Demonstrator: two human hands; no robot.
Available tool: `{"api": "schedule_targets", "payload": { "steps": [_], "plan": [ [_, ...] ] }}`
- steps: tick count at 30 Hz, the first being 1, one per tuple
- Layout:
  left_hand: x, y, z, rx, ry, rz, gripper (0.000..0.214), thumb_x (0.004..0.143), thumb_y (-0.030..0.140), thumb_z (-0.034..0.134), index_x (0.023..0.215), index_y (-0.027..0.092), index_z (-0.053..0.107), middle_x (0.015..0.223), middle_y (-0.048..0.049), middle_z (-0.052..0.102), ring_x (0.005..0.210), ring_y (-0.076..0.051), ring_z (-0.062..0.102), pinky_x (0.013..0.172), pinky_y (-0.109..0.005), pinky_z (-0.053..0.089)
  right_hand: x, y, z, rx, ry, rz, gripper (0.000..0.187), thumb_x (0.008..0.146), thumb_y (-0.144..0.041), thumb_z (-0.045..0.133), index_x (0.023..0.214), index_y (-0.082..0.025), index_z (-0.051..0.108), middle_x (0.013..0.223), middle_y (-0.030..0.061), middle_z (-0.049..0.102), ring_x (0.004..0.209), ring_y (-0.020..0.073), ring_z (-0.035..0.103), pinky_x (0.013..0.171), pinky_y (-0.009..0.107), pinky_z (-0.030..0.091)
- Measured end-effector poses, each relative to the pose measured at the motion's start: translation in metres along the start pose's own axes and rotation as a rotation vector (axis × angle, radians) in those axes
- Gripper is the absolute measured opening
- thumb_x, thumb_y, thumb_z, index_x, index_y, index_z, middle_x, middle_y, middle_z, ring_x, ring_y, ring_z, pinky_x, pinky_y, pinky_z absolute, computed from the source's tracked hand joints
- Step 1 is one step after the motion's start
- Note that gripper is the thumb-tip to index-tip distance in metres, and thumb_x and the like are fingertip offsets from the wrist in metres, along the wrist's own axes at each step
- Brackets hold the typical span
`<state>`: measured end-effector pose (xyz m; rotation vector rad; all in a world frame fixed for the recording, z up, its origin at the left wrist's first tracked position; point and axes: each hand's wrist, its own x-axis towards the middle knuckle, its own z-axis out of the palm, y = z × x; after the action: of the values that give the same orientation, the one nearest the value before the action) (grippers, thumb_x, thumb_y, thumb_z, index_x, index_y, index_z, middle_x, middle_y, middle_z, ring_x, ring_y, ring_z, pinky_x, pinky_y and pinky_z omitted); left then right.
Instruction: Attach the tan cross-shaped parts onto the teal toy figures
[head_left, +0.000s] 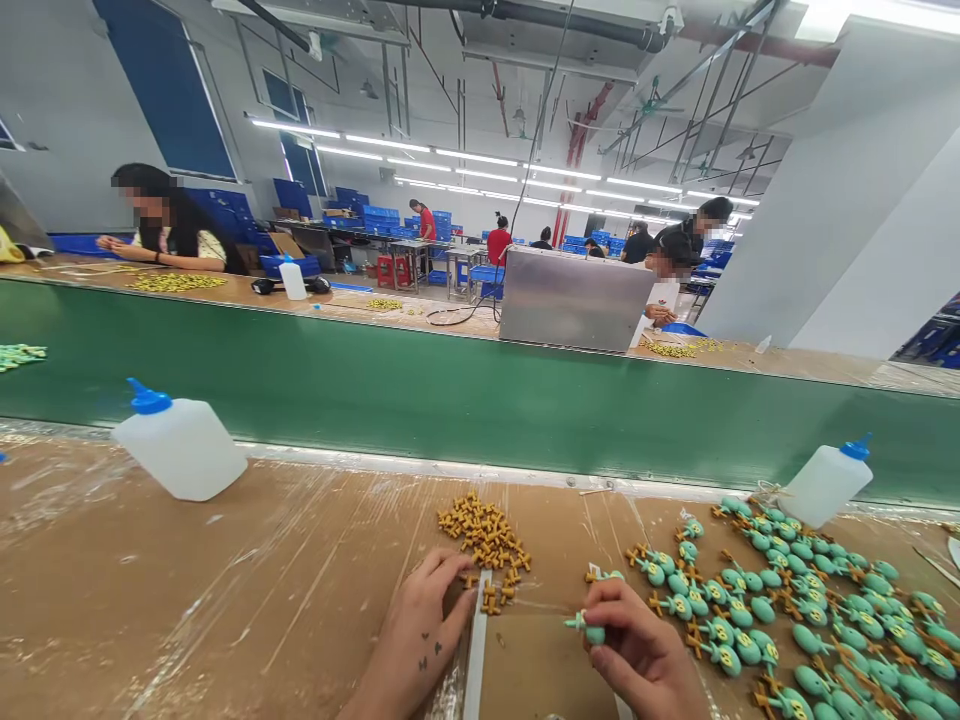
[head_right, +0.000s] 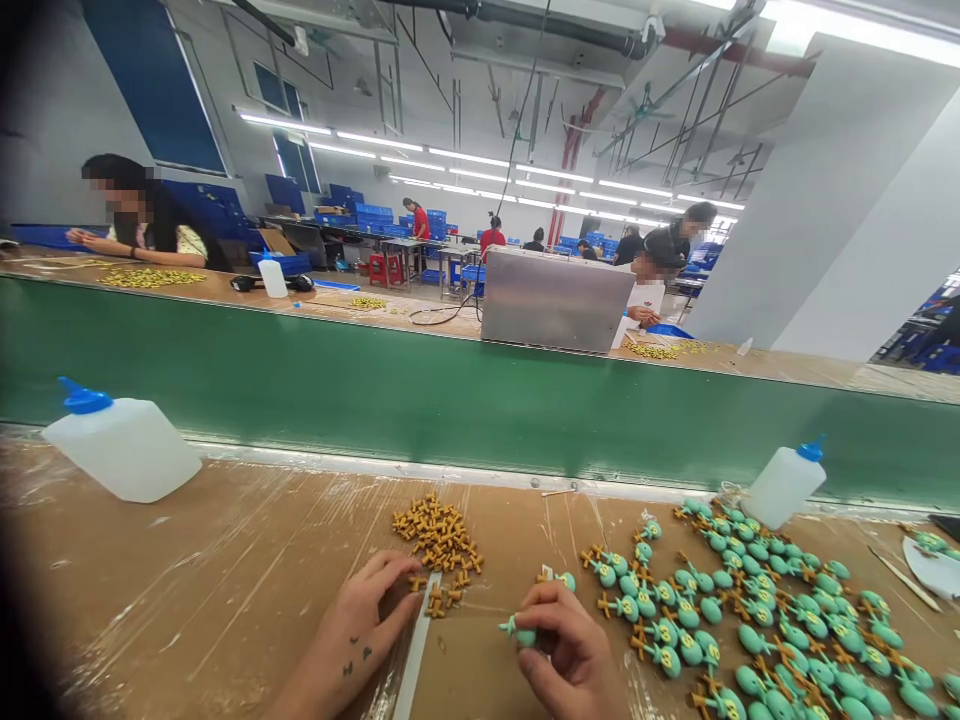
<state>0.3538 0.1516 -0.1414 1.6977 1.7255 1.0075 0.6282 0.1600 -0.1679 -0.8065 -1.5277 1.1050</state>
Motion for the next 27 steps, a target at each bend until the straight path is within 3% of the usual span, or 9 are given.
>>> {"api": "schedule_targets", "payload": {
  "steps": [3,5,8,11,16,19,27],
  "plan": [
    [0.003,-0.002,0.005,0.092,-0.061,0.058,0.023,0.087,0.019,0.051,0.088,0.021,0.074,0.096,-0.0099,0.072,0.091,-0.028,0.069,0.084,-0.040,0.052,0.001,-0.006,-0.002,0.017,-0.088,0.025,0.024,0.083,-0.052,0.078,0.087,-0.029,0.082,0.093,0.0077,0.068,0.076,0.0187,0.063,0.068,0.030,0.055],
    [0.004,-0.001,0.007,0.104,-0.068,0.079,0.026,0.090,0.020,0.048,0.086,0.021,0.073,0.093,-0.0102,0.073,0.088,-0.027,0.069,0.081,-0.038,0.052,0.002,-0.011,-0.003,0.041,-0.151,0.009,0.025,0.081,-0.051,0.080,0.094,-0.030,0.081,0.088,0.0064,0.070,0.073,0.0181,0.063,0.065,0.028,0.054],
    [0.004,-0.001,0.005,0.089,-0.039,0.082,0.030,0.093,0.026,0.045,0.089,0.021,0.074,0.090,-0.0105,0.075,0.084,-0.027,0.071,0.079,-0.037,0.053,0.004,-0.017,-0.005,0.046,-0.251,-0.019,0.032,0.081,-0.052,0.080,0.102,-0.029,0.080,0.086,0.0071,0.073,0.075,0.0200,0.068,0.064,0.028,0.056],
    [0.004,-0.003,0.002,0.032,0.013,0.083,0.028,0.091,0.026,0.048,0.088,0.023,0.076,0.089,-0.0086,0.078,0.083,-0.026,0.072,0.078,-0.035,0.053,0.003,-0.019,-0.007,-0.028,-0.326,-0.048,0.029,0.082,-0.051,0.080,0.098,-0.027,0.081,0.089,0.0089,0.075,0.080,0.0223,0.071,0.069,0.031,0.057],
    [0.002,0.002,0.000,-0.212,0.046,0.012,0.018,0.078,0.024,0.061,0.070,0.027,0.078,0.092,-0.0052,0.080,0.089,-0.025,0.073,0.079,-0.030,0.056,0.002,-0.021,-0.009,-0.094,-0.355,-0.064,0.034,0.083,-0.059,0.076,0.095,-0.028,0.083,0.085,0.0079,0.072,0.077,0.0210,0.070,0.069,0.032,0.056],
    [0.001,0.005,0.002,-0.332,0.043,-0.047,0.015,0.076,0.027,0.065,0.068,0.026,0.078,0.090,-0.0051,0.079,0.090,-0.025,0.072,0.079,-0.030,0.056,0.004,-0.023,-0.010,-0.122,-0.397,-0.075,0.035,0.084,-0.060,0.073,0.096,-0.029,0.083,0.084,0.0071,0.072,0.075,0.0199,0.069,0.069,0.031,0.055],
    [0.002,0.003,0.004,-0.363,-0.003,-0.073,0.013,0.077,0.025,0.066,0.068,0.025,0.076,0.084,-0.0034,0.076,0.085,-0.023,0.070,0.079,-0.028,0.054,0.005,-0.025,-0.009,-0.145,-0.417,-0.095,0.027,0.086,-0.053,0.075,0.101,-0.031,0.082,0.087,0.0063,0.073,0.079,0.0201,0.071,0.073,0.031,0.055]
  ]
}}
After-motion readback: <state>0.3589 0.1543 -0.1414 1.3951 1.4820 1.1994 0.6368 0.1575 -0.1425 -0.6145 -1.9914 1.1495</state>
